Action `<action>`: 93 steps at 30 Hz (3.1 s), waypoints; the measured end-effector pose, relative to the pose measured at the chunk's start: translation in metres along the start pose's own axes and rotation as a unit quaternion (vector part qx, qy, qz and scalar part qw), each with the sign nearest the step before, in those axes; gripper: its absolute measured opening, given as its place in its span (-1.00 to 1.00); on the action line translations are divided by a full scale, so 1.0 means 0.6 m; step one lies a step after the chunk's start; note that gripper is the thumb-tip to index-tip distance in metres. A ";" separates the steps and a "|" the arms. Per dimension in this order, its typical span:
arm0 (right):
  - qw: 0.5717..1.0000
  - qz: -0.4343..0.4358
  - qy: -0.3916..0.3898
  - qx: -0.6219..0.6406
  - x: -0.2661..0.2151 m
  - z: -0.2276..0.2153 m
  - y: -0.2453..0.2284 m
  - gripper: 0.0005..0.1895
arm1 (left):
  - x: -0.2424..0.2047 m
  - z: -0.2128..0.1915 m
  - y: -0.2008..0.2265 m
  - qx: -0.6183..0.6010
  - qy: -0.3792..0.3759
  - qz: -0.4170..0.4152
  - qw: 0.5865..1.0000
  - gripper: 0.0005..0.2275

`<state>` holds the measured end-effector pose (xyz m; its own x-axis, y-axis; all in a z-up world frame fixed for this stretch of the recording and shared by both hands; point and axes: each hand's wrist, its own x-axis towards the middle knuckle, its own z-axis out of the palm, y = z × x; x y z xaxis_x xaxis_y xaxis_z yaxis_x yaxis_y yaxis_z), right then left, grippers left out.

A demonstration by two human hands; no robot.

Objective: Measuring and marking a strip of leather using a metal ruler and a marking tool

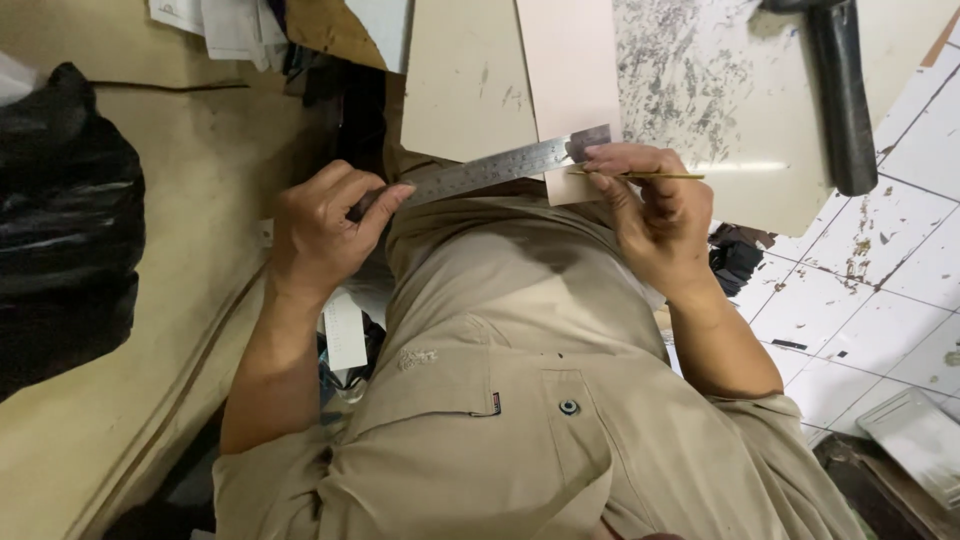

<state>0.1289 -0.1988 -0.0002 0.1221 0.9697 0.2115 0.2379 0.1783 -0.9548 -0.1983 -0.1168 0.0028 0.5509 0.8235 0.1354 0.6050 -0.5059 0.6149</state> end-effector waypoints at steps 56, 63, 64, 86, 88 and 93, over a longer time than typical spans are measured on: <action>0.994 0.005 0.086 0.064 -0.042 -0.005 -0.026 -0.84 | -0.002 -0.002 0.049 -0.327 0.062 -0.217 0.918 -0.86; 0.989 0.100 -0.099 0.043 -0.055 0.061 -0.060 -0.70 | 0.118 0.048 0.145 -0.363 0.095 -0.143 0.916 -0.90; 0.987 0.125 -0.081 0.063 -0.064 0.066 -0.048 -0.74 | 0.133 0.050 0.168 -0.405 0.099 -0.136 0.899 -0.90; 0.966 0.239 -0.019 0.092 -0.091 0.047 -0.006 -0.70 | 0.249 0.094 0.005 0.044 -0.009 -0.066 0.997 -0.65; 0.969 0.235 -0.009 0.069 -0.100 0.051 0.004 -0.69 | 0.279 0.072 -0.006 0.116 -0.116 -0.015 0.986 -0.31; 0.972 0.227 -0.007 0.060 -0.103 0.054 0.011 -0.74 | 0.300 0.054 -0.013 0.117 -0.155 0.064 0.979 -0.22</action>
<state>0.0918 -0.2524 -0.0262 0.1752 0.9550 -0.2392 0.0478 -0.2509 -0.9668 -0.0850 0.0273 -0.0025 0.7566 0.6507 -0.0645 0.6148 -0.6743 0.4092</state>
